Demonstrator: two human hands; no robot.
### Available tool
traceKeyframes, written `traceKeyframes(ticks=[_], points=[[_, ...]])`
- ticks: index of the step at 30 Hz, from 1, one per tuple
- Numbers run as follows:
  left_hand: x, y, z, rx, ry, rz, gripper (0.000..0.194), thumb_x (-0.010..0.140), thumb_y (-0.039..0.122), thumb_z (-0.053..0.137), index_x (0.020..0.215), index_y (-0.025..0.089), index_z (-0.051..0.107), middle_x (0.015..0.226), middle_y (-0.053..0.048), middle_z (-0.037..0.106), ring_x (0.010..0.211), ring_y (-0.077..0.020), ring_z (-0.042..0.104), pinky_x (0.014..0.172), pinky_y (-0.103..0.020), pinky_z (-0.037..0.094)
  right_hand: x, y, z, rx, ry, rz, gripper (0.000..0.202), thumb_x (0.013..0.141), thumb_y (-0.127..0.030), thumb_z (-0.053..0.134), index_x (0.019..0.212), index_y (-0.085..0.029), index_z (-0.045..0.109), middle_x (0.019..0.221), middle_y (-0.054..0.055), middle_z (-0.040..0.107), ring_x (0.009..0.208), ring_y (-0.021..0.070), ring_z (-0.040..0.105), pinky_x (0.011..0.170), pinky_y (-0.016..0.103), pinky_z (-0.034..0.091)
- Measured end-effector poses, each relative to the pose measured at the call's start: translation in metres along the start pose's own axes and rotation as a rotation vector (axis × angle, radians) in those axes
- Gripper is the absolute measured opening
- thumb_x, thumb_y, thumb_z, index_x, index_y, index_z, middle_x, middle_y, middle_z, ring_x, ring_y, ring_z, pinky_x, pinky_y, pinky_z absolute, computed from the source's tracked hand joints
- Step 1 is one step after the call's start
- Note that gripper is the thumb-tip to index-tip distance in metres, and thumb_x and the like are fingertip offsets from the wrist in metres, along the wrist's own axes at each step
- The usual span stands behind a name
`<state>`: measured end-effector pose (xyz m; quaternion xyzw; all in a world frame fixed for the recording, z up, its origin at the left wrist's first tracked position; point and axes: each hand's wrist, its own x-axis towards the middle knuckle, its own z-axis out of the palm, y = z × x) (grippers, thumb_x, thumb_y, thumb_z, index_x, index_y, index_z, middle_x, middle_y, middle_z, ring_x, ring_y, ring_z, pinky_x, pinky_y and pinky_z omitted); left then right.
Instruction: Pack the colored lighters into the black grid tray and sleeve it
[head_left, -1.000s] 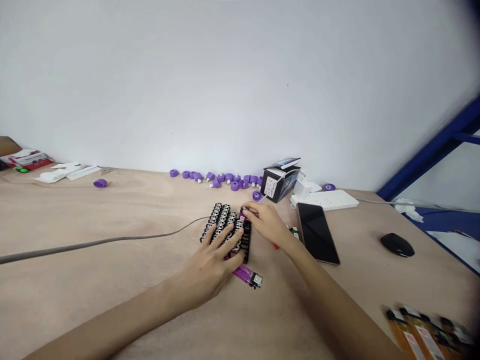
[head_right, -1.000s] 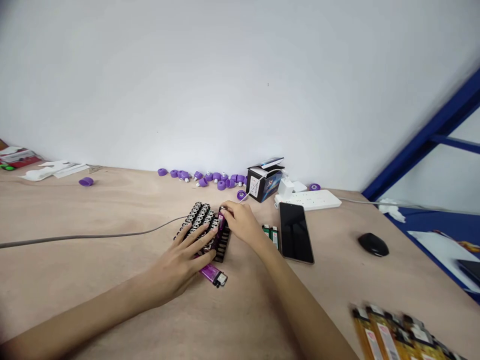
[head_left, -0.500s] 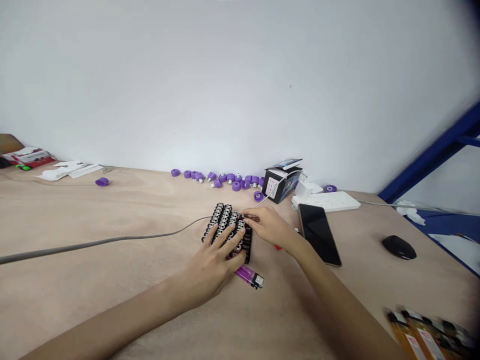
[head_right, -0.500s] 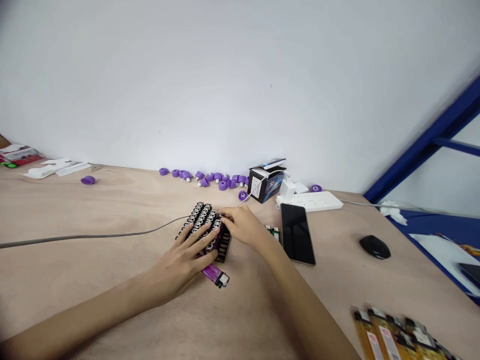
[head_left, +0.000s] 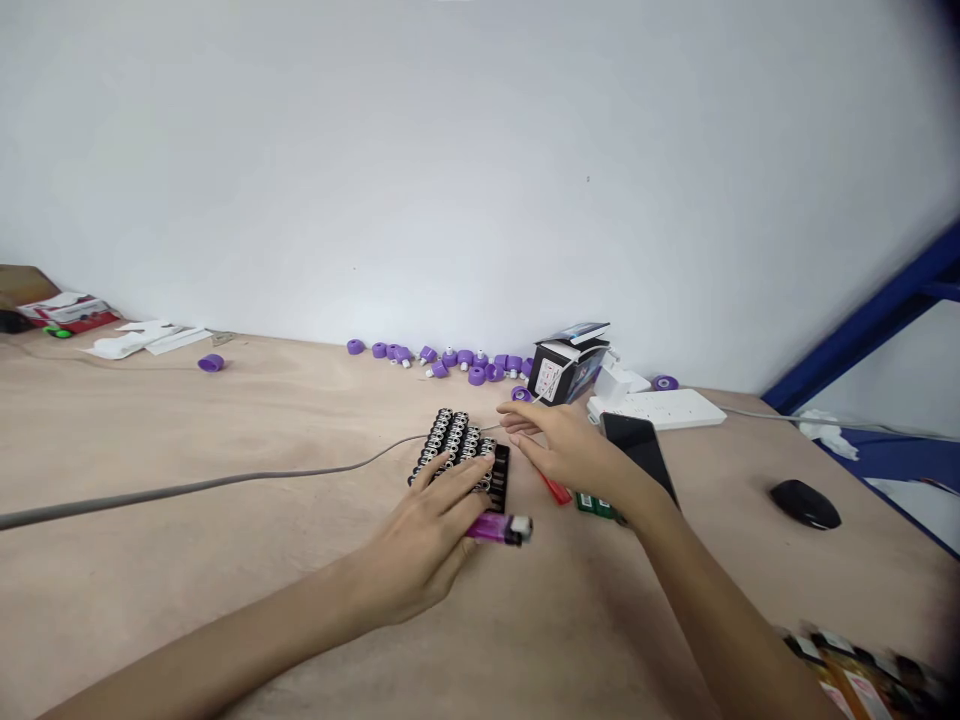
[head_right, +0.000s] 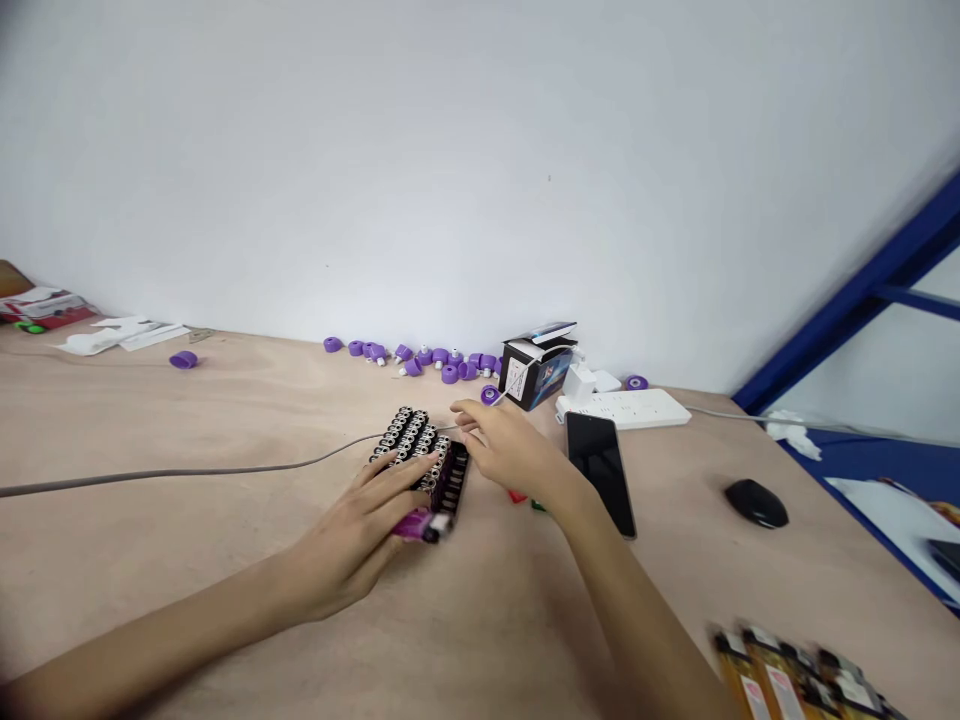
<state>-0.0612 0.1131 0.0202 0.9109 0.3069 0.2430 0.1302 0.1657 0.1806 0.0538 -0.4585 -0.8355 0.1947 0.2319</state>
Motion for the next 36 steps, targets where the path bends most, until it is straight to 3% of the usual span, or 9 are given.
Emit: traceKeyframes(ticks=[3,7,13,19,24,27,30,33,36], points=[[-0.001,0.018,-0.016,-0.472,0.148,-0.212,0.026,0.102,0.029,0.038,0.102,0.015,0.061,0.111,-0.013,0.068,0.106,-0.0231,0.063,0.096,-0.040,0.047,-0.013,-0.025,-0.020,0.198,-0.028,-0.027,0.033,0.092,-0.026,0.057,0.125,-0.024,0.062,0.114,0.007,0.073,0.104,0.0222,0.069,0.092,0.039,0.055],[0.001,0.040,-0.030,-1.067,0.041,-0.369,0.045,0.102,0.048,0.037,0.080,0.015,0.059,0.079,-0.008,0.068,0.072,-0.0173,0.065,0.074,-0.032,0.052,-0.027,-0.062,-0.031,0.387,-0.069,-0.115,0.027,0.092,-0.030,0.059,0.118,-0.024,0.065,0.107,0.005,0.072,0.087,0.0161,0.068,0.075,0.029,0.057],[0.001,0.043,-0.022,-1.241,-0.012,-0.439,0.049,0.098,0.055,0.043,0.071,0.015,0.051,0.062,-0.004,0.060,0.054,-0.0122,0.056,0.058,-0.026,0.045,-0.031,-0.084,-0.024,0.425,-0.061,-0.078,0.021,0.088,-0.023,0.062,0.109,-0.022,0.066,0.074,-0.002,0.062,0.063,0.0122,0.056,0.059,0.025,0.048],[-0.001,0.035,-0.009,-1.432,-0.112,-0.430,0.048,0.097,0.058,0.041,0.071,0.018,0.043,0.053,0.002,0.052,0.042,-0.0092,0.049,0.050,-0.023,0.041,-0.027,-0.083,-0.015,0.494,-0.078,-0.020,0.016,0.087,-0.023,0.062,0.102,-0.021,0.066,0.078,-0.001,0.065,0.067,0.0132,0.058,0.061,0.026,0.048],[0.004,0.029,-0.017,-1.174,-0.107,-0.471,0.044,0.098,0.057,0.039,0.080,0.017,0.048,0.057,0.000,0.057,0.046,-0.0113,0.051,0.050,-0.024,0.041,-0.020,-0.075,-0.011,0.595,0.011,0.000,0.018,0.085,-0.022,0.063,0.102,-0.021,0.069,0.085,0.001,0.072,0.074,0.0148,0.065,0.066,0.027,0.053],[0.005,0.018,-0.024,-0.704,0.062,-0.411,0.030,0.099,0.044,0.043,0.090,0.017,0.052,0.073,-0.003,0.062,0.063,-0.0153,0.058,0.060,-0.028,0.047,-0.014,-0.055,-0.015,0.569,0.257,0.046,0.017,0.082,-0.028,0.066,0.096,-0.020,0.071,0.079,0.002,0.071,0.072,0.0164,0.066,0.065,0.028,0.054],[0.006,-0.001,-0.022,-0.145,0.226,-0.222,0.023,0.098,0.031,0.045,0.111,0.016,0.054,0.105,-0.012,0.064,0.096,-0.0229,0.061,0.084,-0.039,0.050,-0.005,-0.023,-0.015,0.541,0.490,0.148,0.019,0.081,-0.034,0.068,0.089,-0.018,0.073,0.059,-0.001,0.064,0.058,0.0150,0.062,0.055,0.026,0.051],[0.005,-0.020,-0.011,0.137,0.172,-0.076,0.044,0.098,0.031,0.046,0.138,0.015,0.042,0.143,-0.018,0.046,0.133,-0.0301,0.042,0.109,-0.048,0.039,0.002,0.008,-0.005,0.472,0.595,0.243,0.025,0.078,-0.038,0.069,0.089,-0.016,0.073,0.058,0.000,0.065,0.057,0.0171,0.063,0.053,0.027,0.051],[0.005,-0.030,0.002,0.273,0.016,-0.046,0.058,0.099,0.041,0.044,0.150,0.016,0.029,0.157,-0.019,0.027,0.146,-0.0336,0.024,0.116,-0.052,0.029,0.008,0.024,0.013,0.354,0.563,0.262,0.027,0.080,-0.038,0.064,0.093,-0.016,0.074,0.067,0.003,0.072,0.063,0.0204,0.069,0.061,0.031,0.056]])
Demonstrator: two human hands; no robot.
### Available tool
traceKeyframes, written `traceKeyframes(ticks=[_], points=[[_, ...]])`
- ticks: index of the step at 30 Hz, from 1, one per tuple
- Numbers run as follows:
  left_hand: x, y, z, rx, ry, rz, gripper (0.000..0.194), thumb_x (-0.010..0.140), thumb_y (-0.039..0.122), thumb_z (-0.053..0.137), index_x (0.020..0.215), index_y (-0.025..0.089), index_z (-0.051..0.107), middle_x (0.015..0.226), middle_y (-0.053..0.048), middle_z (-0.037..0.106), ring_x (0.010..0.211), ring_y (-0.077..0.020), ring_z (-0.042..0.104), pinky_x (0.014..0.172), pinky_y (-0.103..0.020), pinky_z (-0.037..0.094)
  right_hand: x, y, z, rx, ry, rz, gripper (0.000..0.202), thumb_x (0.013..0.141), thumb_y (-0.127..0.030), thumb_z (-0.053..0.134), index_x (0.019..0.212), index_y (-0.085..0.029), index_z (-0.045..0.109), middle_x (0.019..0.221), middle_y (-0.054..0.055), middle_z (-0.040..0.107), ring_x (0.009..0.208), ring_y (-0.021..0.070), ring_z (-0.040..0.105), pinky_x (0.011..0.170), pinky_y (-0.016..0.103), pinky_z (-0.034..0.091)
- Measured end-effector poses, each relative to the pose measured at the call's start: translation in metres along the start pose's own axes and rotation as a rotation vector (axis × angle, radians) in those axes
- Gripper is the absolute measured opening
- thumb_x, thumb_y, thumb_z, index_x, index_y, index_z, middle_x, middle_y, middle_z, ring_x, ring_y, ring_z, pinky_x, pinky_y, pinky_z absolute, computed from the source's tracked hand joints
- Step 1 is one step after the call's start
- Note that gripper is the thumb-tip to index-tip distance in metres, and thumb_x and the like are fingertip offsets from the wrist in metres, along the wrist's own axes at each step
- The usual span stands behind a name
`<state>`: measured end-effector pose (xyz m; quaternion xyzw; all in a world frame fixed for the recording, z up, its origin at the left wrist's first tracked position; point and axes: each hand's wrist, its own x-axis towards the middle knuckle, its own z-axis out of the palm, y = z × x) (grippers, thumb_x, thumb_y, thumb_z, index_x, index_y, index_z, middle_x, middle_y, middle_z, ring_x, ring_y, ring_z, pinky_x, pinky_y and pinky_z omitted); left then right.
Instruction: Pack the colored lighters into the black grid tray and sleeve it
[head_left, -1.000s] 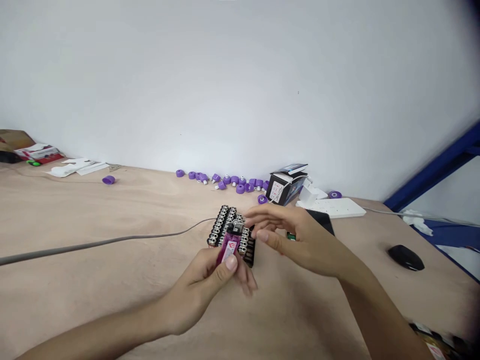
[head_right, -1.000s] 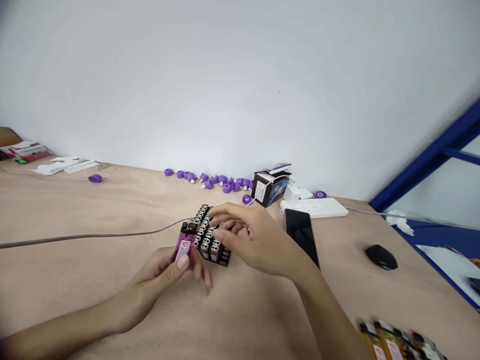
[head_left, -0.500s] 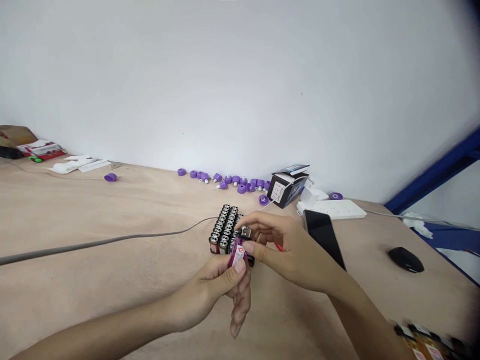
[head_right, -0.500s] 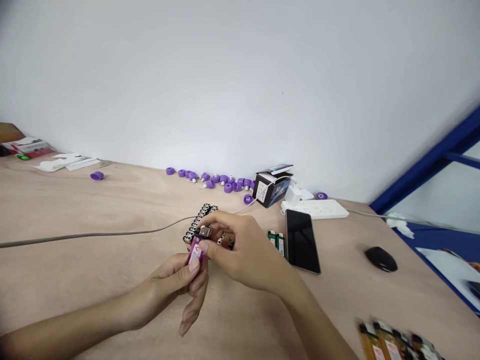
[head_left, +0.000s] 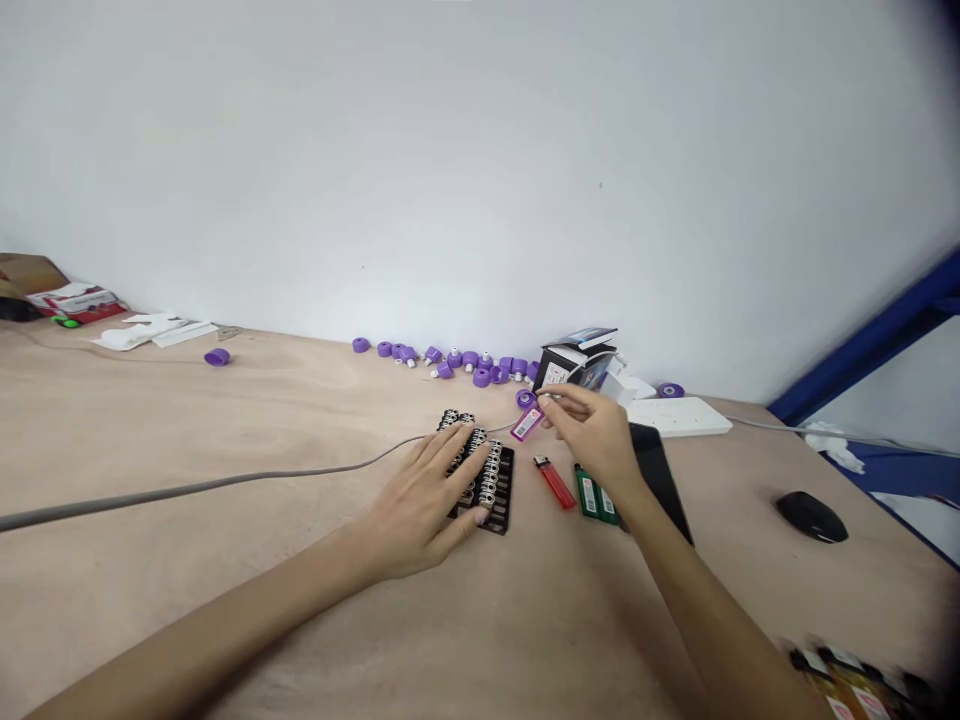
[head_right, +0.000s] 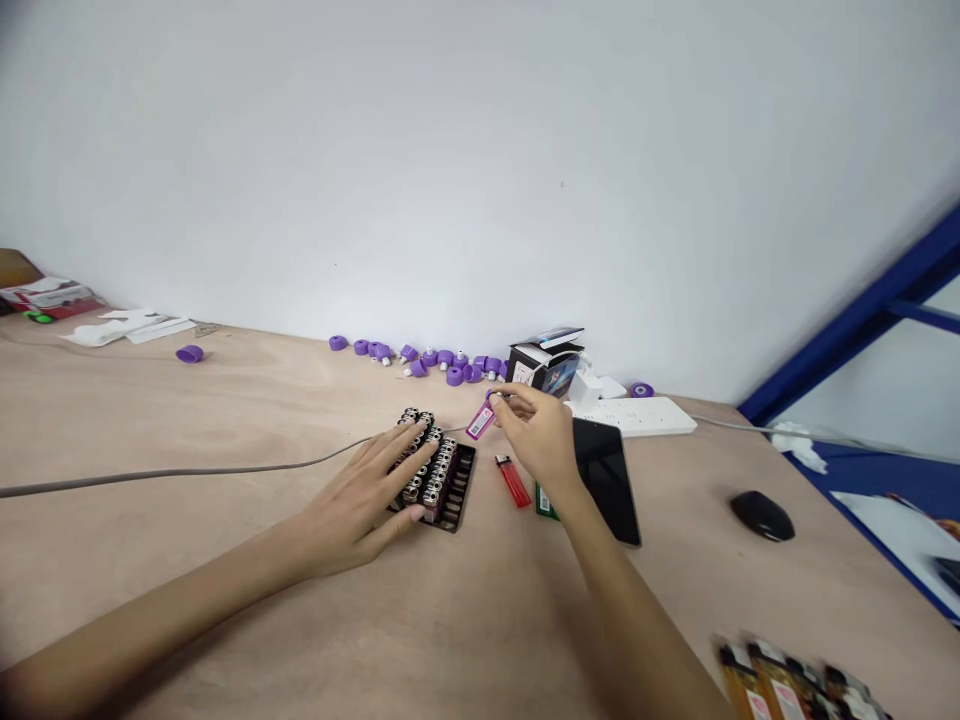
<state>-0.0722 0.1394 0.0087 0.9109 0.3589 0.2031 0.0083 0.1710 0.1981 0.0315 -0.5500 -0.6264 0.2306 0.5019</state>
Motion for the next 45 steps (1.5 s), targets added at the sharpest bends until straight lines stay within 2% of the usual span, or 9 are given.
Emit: traceKeyframes(ticks=[3,6,10,15,23,29,37,45], points=[[-0.001,-0.001,0.009,0.102,-0.093,-0.018,0.061,0.099,0.048,0.042,0.152,0.021,0.028,0.159,-0.017,0.024,0.147,-0.0357,0.022,0.115,-0.055,0.027,-0.006,0.011,0.016,-0.120,-0.070,-0.074,0.024,0.085,-0.032,0.059,0.096,-0.018,0.073,0.080,0.006,0.076,0.073,0.0220,0.072,0.071,0.034,0.058],[-0.002,0.001,0.011,0.165,-0.100,-0.039,0.059,0.100,0.048,0.041,0.152,0.022,0.029,0.159,-0.016,0.026,0.147,-0.0354,0.023,0.115,-0.054,0.027,-0.012,0.017,0.029,-0.141,-0.141,-0.121,0.022,0.088,-0.026,0.055,0.100,-0.018,0.072,0.088,0.007,0.077,0.079,0.0214,0.072,0.076,0.034,0.057],[-0.002,0.003,0.011,0.206,-0.091,-0.036,0.060,0.099,0.043,0.043,0.153,0.021,0.027,0.159,-0.017,0.026,0.147,-0.0351,0.023,0.114,-0.053,0.028,-0.016,0.023,0.035,-0.158,-0.231,-0.160,0.022,0.092,-0.022,0.052,0.104,-0.018,0.070,0.088,0.007,0.077,0.077,0.0200,0.072,0.077,0.033,0.056],[-0.002,0.002,0.011,0.223,-0.084,-0.016,0.058,0.099,0.039,0.046,0.152,0.020,0.031,0.159,-0.018,0.025,0.146,-0.0363,0.024,0.114,-0.053,0.029,-0.015,0.024,0.034,-0.212,-0.290,-0.195,0.022,0.092,-0.019,0.052,0.104,-0.017,0.070,0.088,0.008,0.077,0.077,0.0216,0.071,0.078,0.034,0.054],[-0.002,0.001,0.012,0.243,-0.058,-0.003,0.058,0.099,0.041,0.044,0.152,0.020,0.030,0.158,-0.018,0.029,0.144,-0.0365,0.027,0.113,-0.053,0.030,-0.015,0.016,0.030,-0.303,-0.340,-0.252,0.024,0.094,-0.016,0.050,0.106,-0.018,0.070,0.093,0.009,0.077,0.080,0.0218,0.070,0.076,0.032,0.050],[-0.003,0.001,0.013,0.258,-0.061,0.003,0.059,0.100,0.042,0.043,0.152,0.020,0.028,0.158,-0.018,0.028,0.145,-0.0364,0.025,0.113,-0.053,0.031,-0.014,0.012,0.028,-0.370,-0.372,-0.290,0.024,0.094,-0.014,0.050,0.107,-0.015,0.070,0.096,0.010,0.077,0.081,0.0221,0.070,0.076,0.032,0.048],[-0.002,0.002,0.013,0.242,-0.051,-0.006,0.058,0.099,0.040,0.044,0.152,0.021,0.030,0.158,-0.017,0.028,0.144,-0.0366,0.028,0.114,-0.052,0.030,-0.012,0.013,0.024,-0.445,-0.413,-0.330,0.020,0.092,-0.014,0.053,0.100,-0.017,0.071,0.087,0.009,0.076,0.076,0.0220,0.068,0.074,0.032,0.047],[-0.002,0.001,0.013,0.256,-0.070,0.000,0.058,0.099,0.041,0.044,0.151,0.020,0.031,0.157,-0.019,0.029,0.145,-0.0372,0.027,0.113,-0.053,0.031,-0.010,0.013,0.021,-0.461,-0.447,-0.328,0.021,0.093,-0.014,0.052,0.101,-0.016,0.071,0.086,0.009,0.077,0.078,0.0230,0.070,0.077,0.034,0.048]])
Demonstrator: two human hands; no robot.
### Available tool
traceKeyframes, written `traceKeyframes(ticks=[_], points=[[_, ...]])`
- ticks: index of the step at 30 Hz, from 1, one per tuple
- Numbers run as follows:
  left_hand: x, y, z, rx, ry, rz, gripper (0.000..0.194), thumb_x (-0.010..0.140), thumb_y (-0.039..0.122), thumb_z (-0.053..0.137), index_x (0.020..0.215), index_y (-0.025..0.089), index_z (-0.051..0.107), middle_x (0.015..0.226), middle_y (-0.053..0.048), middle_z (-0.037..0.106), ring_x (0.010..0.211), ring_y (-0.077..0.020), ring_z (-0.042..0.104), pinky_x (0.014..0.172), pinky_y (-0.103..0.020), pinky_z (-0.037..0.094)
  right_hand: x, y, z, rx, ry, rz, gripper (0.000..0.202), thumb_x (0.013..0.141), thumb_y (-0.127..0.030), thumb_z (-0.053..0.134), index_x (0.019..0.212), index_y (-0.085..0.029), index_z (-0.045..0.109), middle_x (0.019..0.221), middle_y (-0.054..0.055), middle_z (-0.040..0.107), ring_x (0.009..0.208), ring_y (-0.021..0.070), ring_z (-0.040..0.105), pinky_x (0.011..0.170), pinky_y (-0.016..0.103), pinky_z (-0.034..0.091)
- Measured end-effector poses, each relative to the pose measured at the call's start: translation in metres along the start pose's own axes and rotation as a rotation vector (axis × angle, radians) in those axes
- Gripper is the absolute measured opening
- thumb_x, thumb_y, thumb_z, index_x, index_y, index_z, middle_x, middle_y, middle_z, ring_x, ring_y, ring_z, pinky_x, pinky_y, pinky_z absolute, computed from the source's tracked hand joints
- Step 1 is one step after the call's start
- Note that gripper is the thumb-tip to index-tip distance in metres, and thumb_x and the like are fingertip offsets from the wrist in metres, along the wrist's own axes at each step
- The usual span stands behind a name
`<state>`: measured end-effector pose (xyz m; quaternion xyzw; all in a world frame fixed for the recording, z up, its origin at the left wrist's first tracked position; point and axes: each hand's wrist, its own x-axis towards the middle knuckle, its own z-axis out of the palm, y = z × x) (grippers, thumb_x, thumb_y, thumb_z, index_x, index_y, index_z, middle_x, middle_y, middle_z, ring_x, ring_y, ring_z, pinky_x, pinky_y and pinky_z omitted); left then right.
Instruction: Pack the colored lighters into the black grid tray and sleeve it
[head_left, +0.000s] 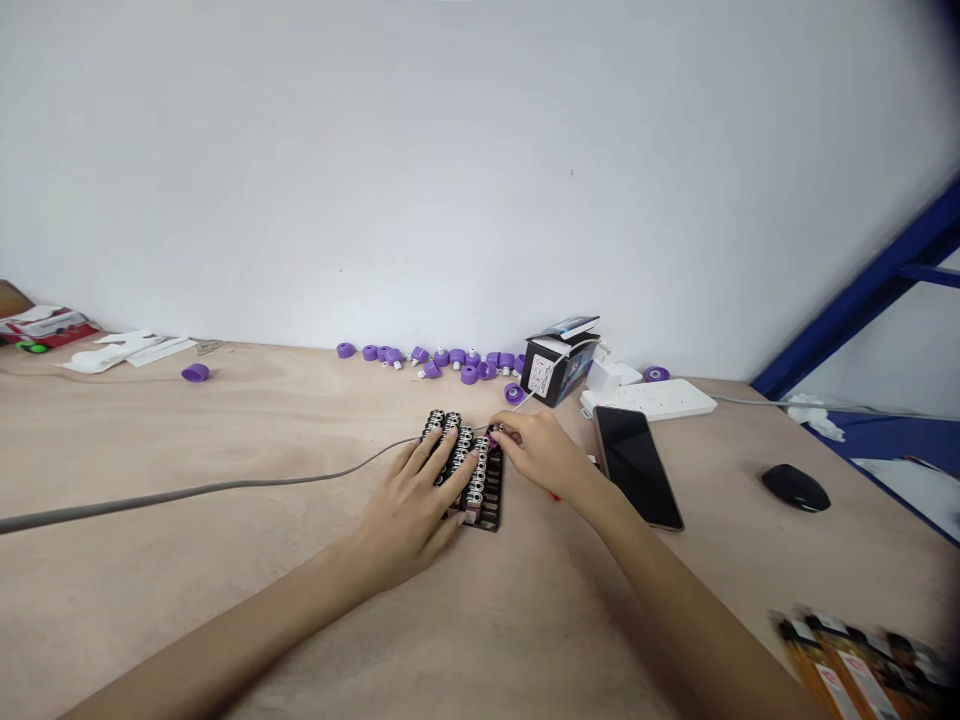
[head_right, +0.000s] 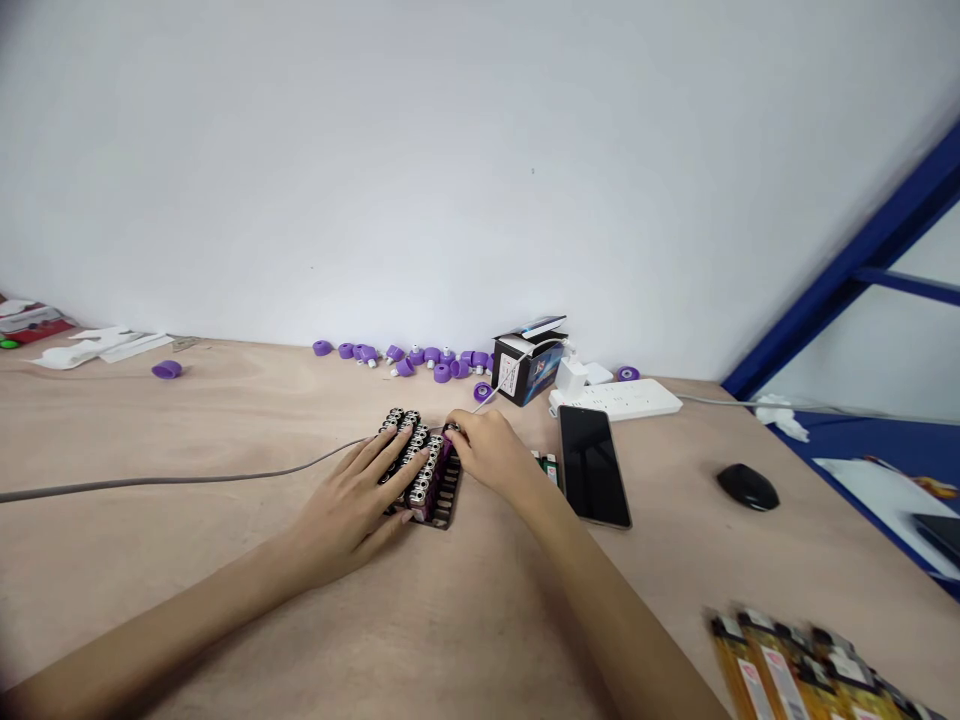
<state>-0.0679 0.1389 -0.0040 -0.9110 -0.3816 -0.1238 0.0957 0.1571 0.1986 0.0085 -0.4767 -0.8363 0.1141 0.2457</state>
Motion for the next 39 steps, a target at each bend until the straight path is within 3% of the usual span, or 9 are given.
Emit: traceKeyframes(ticks=[9,13,18,24,30,34,39], points=[[0.000,0.000,0.000,-0.016,-0.001,0.001,0.055,0.099,0.039,0.044,0.149,0.019,0.035,0.158,-0.017,0.029,0.146,-0.0361,0.023,0.114,-0.053,0.030,-0.003,-0.004,0.004,0.118,-0.121,-0.124,0.044,0.096,-0.009,0.035,0.132,-0.020,0.059,0.122,0.010,0.071,0.110,0.0226,0.067,0.094,0.035,0.050],[0.000,-0.001,0.000,-0.003,-0.005,0.002,0.057,0.098,0.037,0.046,0.150,0.020,0.033,0.158,-0.018,0.028,0.146,-0.0371,0.024,0.113,-0.053,0.030,-0.005,0.000,0.005,0.149,-0.154,-0.072,0.048,0.095,-0.009,0.034,0.141,-0.014,0.049,0.133,0.016,0.062,0.121,0.0265,0.060,0.100,0.041,0.047],[0.000,-0.001,0.000,0.017,-0.017,0.007,0.060,0.096,0.034,0.048,0.151,0.019,0.030,0.157,-0.019,0.028,0.145,-0.0375,0.025,0.112,-0.053,0.031,-0.008,0.005,0.006,0.193,-0.184,-0.008,0.051,0.092,-0.006,0.037,0.143,-0.013,0.041,0.123,0.018,0.067,0.112,0.0261,0.064,0.093,0.041,0.051],[0.000,-0.002,0.001,-0.014,-0.018,-0.001,0.061,0.096,0.033,0.049,0.152,0.018,0.029,0.158,-0.018,0.028,0.146,-0.0362,0.025,0.114,-0.053,0.031,-0.007,0.005,0.001,0.274,-0.158,0.007,0.053,0.089,-0.002,0.036,0.139,-0.019,0.044,0.129,0.014,0.065,0.119,0.0230,0.061,0.098,0.040,0.049],[0.000,-0.005,-0.003,-0.137,0.053,-0.026,0.068,0.096,0.044,0.049,0.151,0.012,0.025,0.155,-0.019,0.034,0.143,-0.0322,0.033,0.114,-0.050,0.034,-0.006,0.000,-0.002,0.228,-0.204,-0.011,0.048,0.091,-0.004,0.039,0.138,-0.015,0.046,0.124,0.017,0.067,0.112,0.0253,0.065,0.094,0.041,0.051],[0.000,-0.004,-0.002,-0.156,0.086,-0.039,0.068,0.095,0.047,0.051,0.150,0.013,0.029,0.153,-0.018,0.038,0.141,-0.0321,0.037,0.113,-0.050,0.036,-0.007,0.001,-0.029,0.141,-0.148,0.102,0.050,0.091,-0.005,0.039,0.140,-0.014,0.044,0.126,0.018,0.067,0.119,0.0256,0.062,0.099,0.043,0.049],[0.001,-0.005,0.004,-0.102,0.092,-0.028,0.060,0.096,0.046,0.049,0.145,0.013,0.038,0.151,-0.019,0.040,0.140,-0.0335,0.038,0.112,-0.051,0.037,-0.031,-0.009,-0.091,0.002,0.006,0.217,0.043,0.093,-0.015,0.042,0.136,-0.021,0.049,0.115,0.009,0.073,0.109,0.0233,0.067,0.089,0.037,0.053]])
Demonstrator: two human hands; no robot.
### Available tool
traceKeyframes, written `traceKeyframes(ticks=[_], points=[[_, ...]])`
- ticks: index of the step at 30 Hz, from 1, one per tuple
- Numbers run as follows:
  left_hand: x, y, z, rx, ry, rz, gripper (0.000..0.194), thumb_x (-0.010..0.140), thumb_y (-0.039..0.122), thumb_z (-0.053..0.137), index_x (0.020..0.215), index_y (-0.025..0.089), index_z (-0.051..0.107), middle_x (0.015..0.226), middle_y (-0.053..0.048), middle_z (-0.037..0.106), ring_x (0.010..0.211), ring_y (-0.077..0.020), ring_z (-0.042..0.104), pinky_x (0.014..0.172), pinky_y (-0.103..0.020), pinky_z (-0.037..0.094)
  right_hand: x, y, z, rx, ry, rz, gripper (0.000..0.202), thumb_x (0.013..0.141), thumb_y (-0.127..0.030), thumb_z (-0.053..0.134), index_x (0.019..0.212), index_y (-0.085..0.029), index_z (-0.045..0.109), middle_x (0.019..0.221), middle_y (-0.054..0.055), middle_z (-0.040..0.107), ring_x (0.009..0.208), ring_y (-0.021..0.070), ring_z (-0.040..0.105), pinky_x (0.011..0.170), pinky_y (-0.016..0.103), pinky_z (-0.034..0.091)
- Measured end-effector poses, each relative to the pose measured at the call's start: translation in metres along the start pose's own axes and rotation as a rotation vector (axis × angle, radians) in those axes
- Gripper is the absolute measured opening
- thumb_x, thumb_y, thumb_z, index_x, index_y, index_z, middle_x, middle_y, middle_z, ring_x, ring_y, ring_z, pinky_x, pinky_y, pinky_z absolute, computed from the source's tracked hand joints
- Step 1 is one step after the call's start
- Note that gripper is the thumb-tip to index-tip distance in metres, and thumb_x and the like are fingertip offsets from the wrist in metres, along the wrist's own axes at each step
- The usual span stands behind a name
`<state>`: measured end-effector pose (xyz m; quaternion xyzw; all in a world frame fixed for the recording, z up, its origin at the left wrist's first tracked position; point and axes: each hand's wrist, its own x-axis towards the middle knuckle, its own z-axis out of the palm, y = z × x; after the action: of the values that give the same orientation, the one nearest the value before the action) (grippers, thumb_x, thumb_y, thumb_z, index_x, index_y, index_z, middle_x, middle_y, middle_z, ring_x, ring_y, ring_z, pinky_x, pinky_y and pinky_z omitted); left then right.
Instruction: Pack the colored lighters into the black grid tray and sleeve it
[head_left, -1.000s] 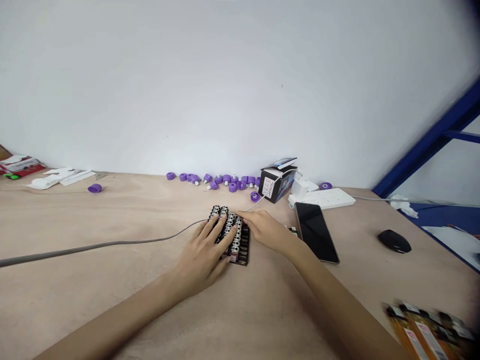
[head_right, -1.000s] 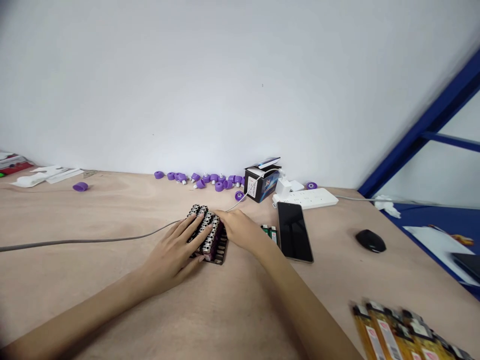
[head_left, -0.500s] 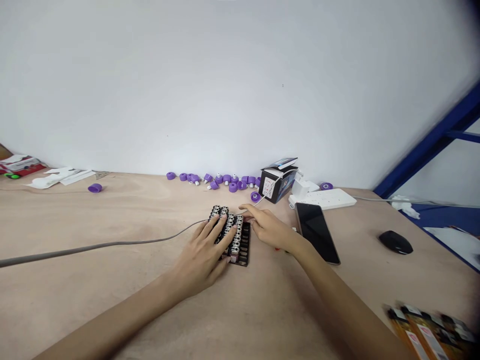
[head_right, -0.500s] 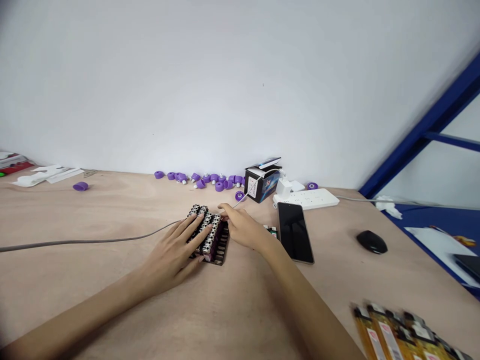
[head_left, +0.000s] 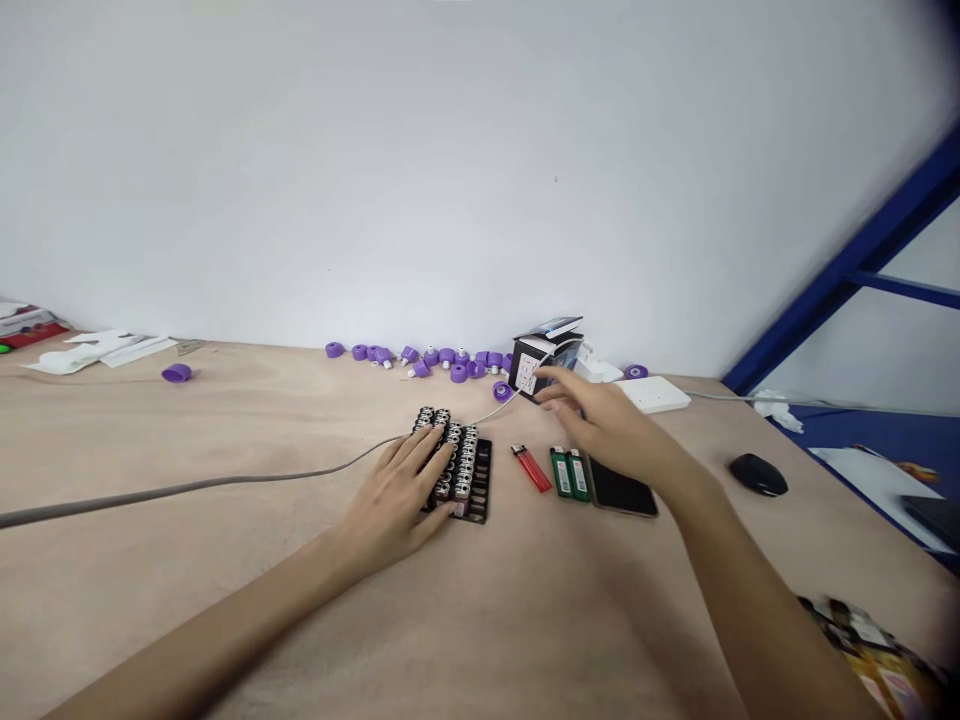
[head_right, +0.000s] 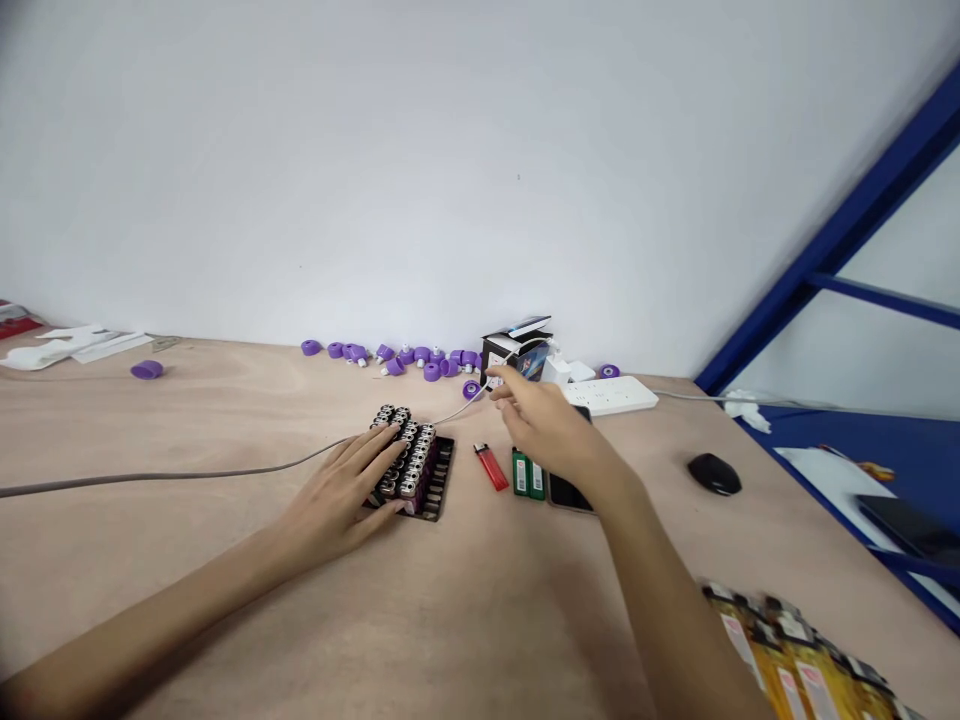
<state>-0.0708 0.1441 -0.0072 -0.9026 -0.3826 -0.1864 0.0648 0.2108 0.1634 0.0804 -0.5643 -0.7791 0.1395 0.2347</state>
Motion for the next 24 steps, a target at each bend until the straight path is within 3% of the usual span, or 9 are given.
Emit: traceKeyframes(ticks=[5,9,13,14,16,17,19,22,24], points=[[-0.001,-0.003,0.005,0.037,0.007,0.023,0.060,0.097,0.045,0.049,0.145,0.012,0.037,0.152,-0.019,0.040,0.140,-0.0334,0.037,0.111,-0.051,0.037,-0.041,-0.009,-0.045,-0.088,0.141,0.056,0.033,0.094,-0.028,0.045,0.123,-0.025,0.059,0.098,0.005,0.077,0.092,0.0233,0.071,0.074,0.033,0.053],[0.000,0.001,0.002,0.056,0.066,0.037,0.057,0.097,0.041,0.048,0.145,0.013,0.038,0.151,-0.020,0.040,0.139,-0.0340,0.038,0.110,-0.051,0.037,-0.068,-0.008,-0.048,-0.147,0.145,0.052,0.031,0.093,-0.032,0.046,0.118,-0.023,0.062,0.092,0.006,0.077,0.082,0.0234,0.070,0.066,0.032,0.050],[-0.007,0.024,-0.004,0.057,0.252,0.166,0.042,0.095,0.022,0.049,0.133,0.005,0.048,0.142,-0.027,0.047,0.132,-0.0377,0.044,0.105,-0.054,0.039,-0.102,0.001,-0.014,-0.058,0.074,0.088,0.027,0.095,-0.032,0.044,0.112,-0.022,0.062,0.084,0.004,0.074,0.074,0.0197,0.069,0.063,0.028,0.048],[-0.011,0.033,-0.004,0.023,0.306,0.227,0.034,0.093,0.018,0.050,0.124,0.004,0.053,0.131,-0.027,0.055,0.124,-0.0366,0.050,0.101,-0.052,0.042,-0.111,0.004,0.000,-0.031,0.028,0.104,0.025,0.095,-0.031,0.043,0.109,-0.022,0.062,0.078,0.002,0.073,0.069,0.0185,0.067,0.061,0.027,0.046],[-0.022,0.052,0.000,-0.096,0.367,0.369,0.012,0.090,0.011,0.050,0.095,0.009,0.060,0.093,-0.017,0.067,0.091,-0.0271,0.062,0.081,-0.042,0.050,-0.128,0.010,0.029,-0.042,-0.051,0.135,0.021,0.094,-0.027,0.041,0.098,-0.021,0.061,0.066,0.000,0.067,0.058,0.0173,0.062,0.055,0.026,0.042],[-0.027,0.061,0.003,-0.165,0.324,0.423,0.014,0.089,0.010,0.048,0.079,0.014,0.057,0.074,-0.010,0.062,0.072,-0.0216,0.059,0.068,-0.037,0.049,-0.135,0.012,0.044,-0.064,-0.088,0.138,0.020,0.094,-0.026,0.041,0.090,-0.021,0.060,0.065,0.000,0.067,0.057,0.0173,0.061,0.054,0.026,0.039],[-0.038,0.076,0.012,-0.287,0.162,0.561,0.023,0.088,0.014,0.044,0.066,0.020,0.048,0.058,-0.003,0.052,0.051,-0.0165,0.048,0.052,-0.033,0.041,-0.145,0.016,0.069,-0.121,-0.111,0.132,0.023,0.095,-0.028,0.042,0.078,-0.020,0.057,0.066,0.002,0.067,0.059,0.0177,0.061,0.054,0.026,0.037],[-0.047,0.089,0.023,-0.374,-0.064,0.619,0.019,0.087,0.018,0.044,0.068,0.021,0.047,0.058,-0.001,0.055,0.047,-0.0166,0.048,0.047,-0.035,0.038,-0.148,0.020,0.093,-0.240,-0.102,0.031,0.025,0.095,-0.027,0.043,0.075,-0.020,0.057,0.071,0.004,0.069,0.063,0.0200,0.064,0.057,0.028,0.034],[-0.048,0.091,0.028,-0.389,-0.122,0.593,0.015,0.086,0.019,0.045,0.072,0.021,0.049,0.062,-0.001,0.059,0.047,-0.0172,0.051,0.048,-0.036,0.038,-0.145,0.023,0.101,-0.280,-0.069,-0.032,0.025,0.095,-0.024,0.042,0.077,-0.020,0.059,0.071,0.004,0.069,0.064,0.0200,0.065,0.057,0.028,0.033]])
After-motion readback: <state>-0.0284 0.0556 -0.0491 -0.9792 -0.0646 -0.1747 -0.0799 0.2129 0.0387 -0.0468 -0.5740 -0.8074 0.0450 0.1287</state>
